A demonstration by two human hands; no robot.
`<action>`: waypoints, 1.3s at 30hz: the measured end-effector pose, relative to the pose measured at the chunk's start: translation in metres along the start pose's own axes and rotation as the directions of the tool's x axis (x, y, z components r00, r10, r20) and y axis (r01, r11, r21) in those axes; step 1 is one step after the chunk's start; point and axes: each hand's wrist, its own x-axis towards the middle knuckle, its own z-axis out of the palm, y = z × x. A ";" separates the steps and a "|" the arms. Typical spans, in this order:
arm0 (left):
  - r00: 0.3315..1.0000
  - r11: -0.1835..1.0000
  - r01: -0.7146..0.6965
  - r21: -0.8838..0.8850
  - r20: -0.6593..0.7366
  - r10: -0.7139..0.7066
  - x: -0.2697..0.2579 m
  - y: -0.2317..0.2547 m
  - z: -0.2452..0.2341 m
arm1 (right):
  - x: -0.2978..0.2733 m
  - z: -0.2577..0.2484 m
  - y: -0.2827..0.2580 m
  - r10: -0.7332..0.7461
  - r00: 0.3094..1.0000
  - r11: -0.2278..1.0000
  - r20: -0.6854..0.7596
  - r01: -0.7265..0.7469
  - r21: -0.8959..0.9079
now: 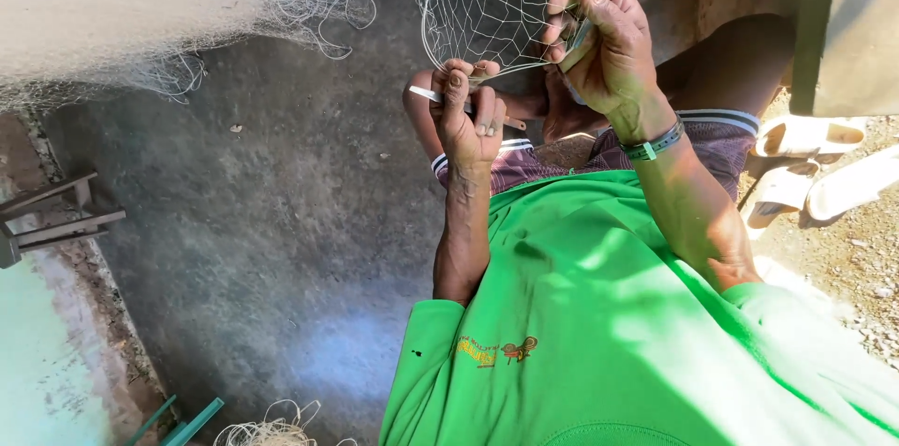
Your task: Repairing a fishing net by weaving twine through the mesh using a shuttle.
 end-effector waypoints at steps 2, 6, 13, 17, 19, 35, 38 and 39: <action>1.000 1.000 -0.003 -0.019 0.011 0.003 0.000 -0.002 -0.001 | 0.001 -0.002 -0.001 0.005 1.000 1.000 -0.001 -0.005 0.001; 1.000 0.999 0.020 -0.043 0.006 -0.020 -0.003 -0.007 -0.007 | 0.001 -0.008 0.000 0.017 1.000 1.000 -0.008 -0.017 0.008; 1.000 0.999 -0.011 0.050 -0.029 0.013 0.000 0.002 0.012 | 0.004 -0.002 -0.002 0.030 0.998 1.000 -0.051 -0.030 -0.002; 0.998 0.999 -0.034 -0.010 0.046 0.035 -0.002 -0.003 0.001 | 0.006 -0.002 -0.003 0.064 0.987 0.998 -0.144 -0.063 0.012; 0.998 0.996 0.008 -0.090 0.065 -0.002 -0.004 -0.008 -0.011 | 0.006 -0.003 -0.004 0.080 0.985 0.997 -0.152 -0.082 -0.003; 0.986 0.989 -0.022 -0.149 0.163 0.046 -0.010 -0.003 0.004 | 0.004 0.025 -0.031 0.264 0.957 0.956 0.119 -0.243 -0.162; 0.987 0.991 -0.006 -0.134 0.159 0.027 -0.014 -0.005 -0.003 | -0.001 0.026 -0.033 0.275 0.960 0.925 0.061 -0.246 -0.289; 0.987 0.992 0.010 -0.128 0.160 0.011 -0.013 -0.006 -0.006 | 0.000 0.026 -0.035 0.272 0.961 0.911 0.055 -0.239 -0.336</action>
